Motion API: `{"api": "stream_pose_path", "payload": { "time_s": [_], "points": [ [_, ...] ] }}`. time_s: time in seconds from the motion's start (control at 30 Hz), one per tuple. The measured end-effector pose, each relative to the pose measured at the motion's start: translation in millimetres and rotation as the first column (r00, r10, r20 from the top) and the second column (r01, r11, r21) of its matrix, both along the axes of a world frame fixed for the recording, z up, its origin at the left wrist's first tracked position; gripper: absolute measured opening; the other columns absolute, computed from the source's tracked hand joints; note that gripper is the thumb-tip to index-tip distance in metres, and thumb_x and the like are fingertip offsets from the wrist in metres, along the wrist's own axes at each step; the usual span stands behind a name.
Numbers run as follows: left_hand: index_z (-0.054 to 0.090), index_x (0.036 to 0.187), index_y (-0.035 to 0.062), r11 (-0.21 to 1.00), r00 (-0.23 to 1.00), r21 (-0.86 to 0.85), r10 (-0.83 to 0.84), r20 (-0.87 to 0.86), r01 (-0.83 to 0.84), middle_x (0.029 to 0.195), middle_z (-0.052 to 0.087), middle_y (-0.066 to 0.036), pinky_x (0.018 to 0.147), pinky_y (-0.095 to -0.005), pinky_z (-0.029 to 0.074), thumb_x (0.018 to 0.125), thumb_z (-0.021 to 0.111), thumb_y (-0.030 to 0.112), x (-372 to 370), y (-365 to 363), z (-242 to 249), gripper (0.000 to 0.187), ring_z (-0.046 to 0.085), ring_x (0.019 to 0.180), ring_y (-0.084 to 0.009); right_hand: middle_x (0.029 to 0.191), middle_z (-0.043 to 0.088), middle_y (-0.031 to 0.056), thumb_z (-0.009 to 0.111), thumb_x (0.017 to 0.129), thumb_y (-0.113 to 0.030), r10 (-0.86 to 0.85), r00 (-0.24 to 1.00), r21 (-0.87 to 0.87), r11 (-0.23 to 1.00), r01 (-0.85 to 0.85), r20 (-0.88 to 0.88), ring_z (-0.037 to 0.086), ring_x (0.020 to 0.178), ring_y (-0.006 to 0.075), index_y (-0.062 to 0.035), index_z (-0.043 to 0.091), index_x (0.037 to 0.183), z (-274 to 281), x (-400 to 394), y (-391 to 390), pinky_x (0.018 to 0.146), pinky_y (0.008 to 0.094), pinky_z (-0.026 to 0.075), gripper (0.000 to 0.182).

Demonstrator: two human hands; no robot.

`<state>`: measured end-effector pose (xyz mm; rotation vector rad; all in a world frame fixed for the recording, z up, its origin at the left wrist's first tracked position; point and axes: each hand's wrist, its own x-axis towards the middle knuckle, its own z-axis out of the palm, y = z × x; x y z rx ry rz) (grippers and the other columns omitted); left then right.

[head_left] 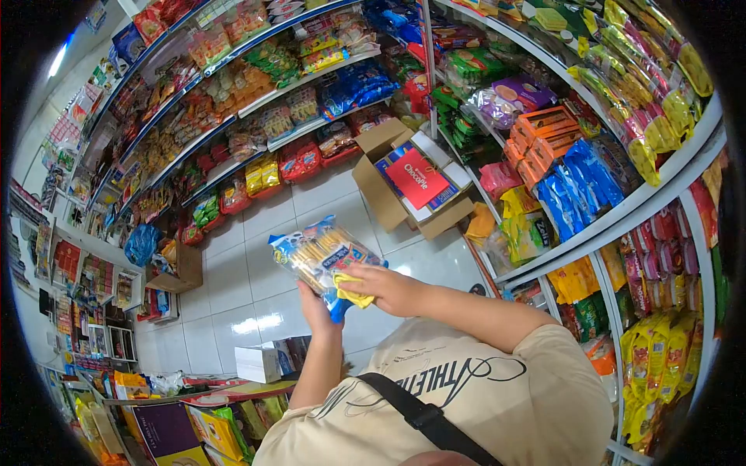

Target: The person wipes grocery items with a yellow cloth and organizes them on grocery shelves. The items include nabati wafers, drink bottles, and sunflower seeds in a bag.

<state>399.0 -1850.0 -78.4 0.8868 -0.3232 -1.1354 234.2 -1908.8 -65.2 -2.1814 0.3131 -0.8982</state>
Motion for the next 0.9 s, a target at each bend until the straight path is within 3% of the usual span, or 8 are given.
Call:
{"api": "stream_pose_path", "payload": {
  "time_s": [0.07,0.2,0.37,0.47,0.6,0.7,0.8,0.9],
  "points": [
    [0.034,0.125,0.0016,1.0,0.997,-0.003,-0.003,0.077,0.003,0.12,0.047,-0.014,0.092,-0.0381,0.041,0.095,0.024,0.038,-5.1,1.1,6.3,0.049,0.05,0.107,-0.026,0.125,0.043,0.0188,0.047,0.073,0.005,-0.051,0.993,0.254,0.967,0.024,0.103,0.04,0.117,0.034,-0.0076,0.043,0.126,-5.5,-2.0,-6.8,0.098,0.0355,0.032,0.054],
    [0.032,0.126,0.0011,0.986,0.961,-0.026,-0.153,0.231,0.163,0.122,0.044,-0.013,0.093,-0.0367,0.037,0.095,0.025,0.04,-39.3,14.3,14.4,0.05,0.046,0.11,-0.0236,0.126,0.043,0.0179,0.04,0.069,0.007,-0.44,0.894,0.353,0.825,0.441,-0.088,0.042,0.116,0.0309,-0.0055,0.043,0.125,-14.3,-10.5,-28.5,0.097,0.0321,0.033,0.057],
    [0.03,0.129,0.0025,0.961,0.871,-0.046,-0.225,0.437,0.271,0.124,0.042,-0.011,0.094,-0.0362,0.036,0.093,0.028,0.043,-57.0,15.3,-6.8,0.054,0.045,0.111,-0.0218,0.126,0.043,0.0182,0.043,0.074,0.003,-0.49,0.869,0.446,0.765,0.465,-0.066,0.041,0.117,0.0299,-0.0064,0.044,0.125,-23.1,-27.8,-26.8,0.098,0.0322,0.032,0.052],
    [0.031,0.127,0.002,0.965,0.886,0.069,-0.261,0.384,0.254,0.119,0.045,-0.011,0.09,-0.0337,0.039,0.094,0.027,0.041,-58.1,0.6,-2.1,0.051,0.047,0.106,-0.0203,0.125,0.044,0.0186,0.05,0.08,-0.002,-0.373,0.927,0.423,0.833,0.356,-0.044,0.042,0.117,0.0303,-0.0078,0.044,0.126,-15.4,-33.6,-3.1,0.097,0.0322,0.033,0.046],
    [0.032,0.128,0.0053,0.954,0.9,0.109,-0.3,0.315,0.28,0.119,0.047,-0.011,0.086,-0.033,0.043,0.095,0.026,0.038,-49.7,-28.9,-21.3,0.047,0.05,0.105,-0.0211,0.118,0.049,0.0172,0.046,0.073,0.008,-0.149,0.989,0.271,0.951,0.15,-0.022,0.048,0.111,0.028,-0.0077,0.049,0.121,-16.5,-53.3,5.7,0.095,0.0333,0.035,0.05],
    [0.03,0.13,0.0074,0.94,0.914,0.109,-0.341,0.218,0.325,0.124,0.044,-0.011,0.09,-0.0351,0.041,0.095,0.027,0.038,-57.1,-50.1,-19.4,0.046,0.047,0.11,-0.0235,0.119,0.05,0.0156,0.046,0.074,0.007,0.016,0.999,0.541,0.841,-0.03,0.03,0.048,0.111,0.0229,-0.0064,0.051,0.119,-6.6,-93.5,-13.5,0.095,0.0307,0.035,0.047],
    [0.027,0.132,0.0074,0.934,0.928,0.035,-0.358,0.101,0.356,0.131,0.038,-0.012,0.098,-0.0405,0.033,0.094,0.026,0.04,-78.2,-76.8,-4.1,0.05,0.038,0.12,-0.0264,0.119,0.051,0.0139,0.05,0.075,0.006,-0.097,0.994,0.625,0.779,0.043,0.052,0.049,0.11,0.0215,-0.0011,0.052,0.117,21.0,-148.8,-19.8,0.095,0.0301,0.036,0.042],
    [0.026,0.134,0.0078,0.85,0.773,-0.235,-0.527,-0.353,0.472,0.136,0.032,-0.012,0.103,-0.0436,0.026,0.094,0.023,0.042,-101.6,-113.7,8.5,0.052,0.031,0.125,-0.0292,0.12,0.051,0.0151,0.053,0.072,0.006,-0.24,0.957,0.813,0.582,0.009,0.161,0.049,0.111,0.024,0.0033,0.05,0.116,21.2,-199.4,-13.6,0.096,0.0321,0.036,0.044]
  ]
}}
